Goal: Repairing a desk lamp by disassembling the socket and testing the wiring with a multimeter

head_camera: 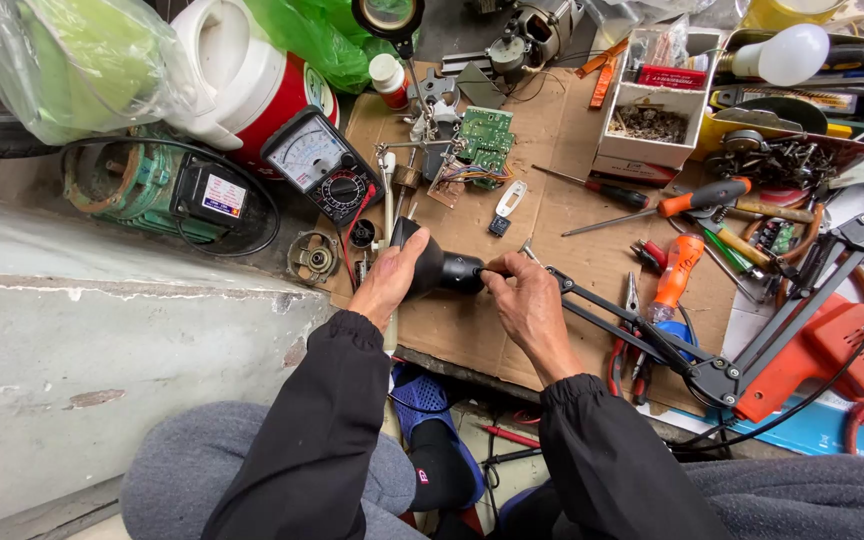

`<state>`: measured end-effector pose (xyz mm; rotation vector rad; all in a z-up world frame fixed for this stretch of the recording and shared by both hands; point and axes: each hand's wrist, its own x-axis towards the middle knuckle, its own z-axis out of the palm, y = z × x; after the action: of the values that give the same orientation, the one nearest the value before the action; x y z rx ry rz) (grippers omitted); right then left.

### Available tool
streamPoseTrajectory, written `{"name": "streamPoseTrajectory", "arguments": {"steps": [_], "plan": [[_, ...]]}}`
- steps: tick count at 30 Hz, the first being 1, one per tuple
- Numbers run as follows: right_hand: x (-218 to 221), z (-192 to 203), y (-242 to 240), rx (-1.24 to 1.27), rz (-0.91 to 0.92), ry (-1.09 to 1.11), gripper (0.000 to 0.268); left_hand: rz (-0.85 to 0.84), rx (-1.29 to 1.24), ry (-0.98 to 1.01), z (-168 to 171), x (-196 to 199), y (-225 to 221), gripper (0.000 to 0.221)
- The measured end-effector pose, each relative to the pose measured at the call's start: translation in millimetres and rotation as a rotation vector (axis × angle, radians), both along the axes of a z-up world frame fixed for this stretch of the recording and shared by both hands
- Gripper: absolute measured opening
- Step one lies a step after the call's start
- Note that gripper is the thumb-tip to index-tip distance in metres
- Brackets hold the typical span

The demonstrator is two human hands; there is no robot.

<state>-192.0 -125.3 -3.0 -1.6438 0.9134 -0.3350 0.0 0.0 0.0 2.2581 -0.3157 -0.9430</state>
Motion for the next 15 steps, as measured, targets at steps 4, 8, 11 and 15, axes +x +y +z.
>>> {"name": "streamPoseTrajectory", "arguments": {"steps": [4,8,11,15], "plan": [[2,-8,1,-0.029,0.003,0.042,0.011,0.001,0.021,0.014,3,-1,-3,0.095],[3,-8,3,-0.058,-0.018,0.079,0.012,0.011,0.031,0.014,-1,0,-3,0.097],[2,-9,4,-0.056,-0.018,0.07,0.011,0.011,0.033,0.016,5,-3,-3,0.099],[0,-3,1,0.007,0.002,0.068,0.012,-0.044,0.025,-0.003,18,-10,-2,0.104]]}}
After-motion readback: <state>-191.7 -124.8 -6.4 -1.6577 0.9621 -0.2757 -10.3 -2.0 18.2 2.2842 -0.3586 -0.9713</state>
